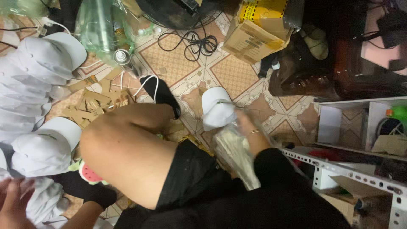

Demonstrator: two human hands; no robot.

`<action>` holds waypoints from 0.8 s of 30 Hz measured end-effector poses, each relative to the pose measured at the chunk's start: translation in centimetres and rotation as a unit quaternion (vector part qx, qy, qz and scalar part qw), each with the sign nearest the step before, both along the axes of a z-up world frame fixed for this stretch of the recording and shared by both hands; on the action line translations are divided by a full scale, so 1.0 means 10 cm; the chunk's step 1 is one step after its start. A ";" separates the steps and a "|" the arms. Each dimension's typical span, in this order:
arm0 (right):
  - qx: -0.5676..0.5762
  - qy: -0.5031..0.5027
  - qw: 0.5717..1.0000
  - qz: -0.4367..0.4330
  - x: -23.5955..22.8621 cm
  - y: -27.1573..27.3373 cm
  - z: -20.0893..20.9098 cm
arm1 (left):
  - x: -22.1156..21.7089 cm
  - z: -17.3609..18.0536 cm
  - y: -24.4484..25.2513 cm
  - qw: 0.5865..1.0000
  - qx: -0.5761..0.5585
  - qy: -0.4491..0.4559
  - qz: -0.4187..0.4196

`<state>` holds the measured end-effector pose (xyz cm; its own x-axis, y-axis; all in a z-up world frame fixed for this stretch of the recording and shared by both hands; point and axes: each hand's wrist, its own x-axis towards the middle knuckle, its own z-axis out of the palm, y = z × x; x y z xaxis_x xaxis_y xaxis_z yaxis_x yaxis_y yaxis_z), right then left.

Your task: The person sits on the floor and processes white baseball caps. They stuff each cap with a plush toy, use a hairdryer to heat the front logo, spray the cap with an aerosol can, and then wipe the interior with a cloth. The finished caps are placed in a pile.

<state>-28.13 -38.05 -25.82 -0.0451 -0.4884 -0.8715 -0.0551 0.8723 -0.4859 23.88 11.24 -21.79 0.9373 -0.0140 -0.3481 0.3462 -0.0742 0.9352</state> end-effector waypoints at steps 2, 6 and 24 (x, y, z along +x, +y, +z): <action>0.156 0.080 0.979 -0.106 0.12 0.17 -0.30 | -0.09 0.14 0.13 0.999 0.036 0.004 0.004; 0.042 -0.162 0.972 -0.164 0.45 0.37 -0.61 | -0.46 0.34 0.36 0.996 0.085 0.011 0.012; -0.385 -0.247 0.883 0.107 1.02 0.16 2.25 | -1.66 2.24 -1.34 0.957 0.039 -0.209 -0.199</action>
<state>-17.93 -36.48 -3.29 0.4124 -0.8959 -0.1652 0.2060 0.2683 -0.9410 7.29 -2.14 0.59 0.9209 -0.3878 0.0406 -0.1260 -0.1974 0.9722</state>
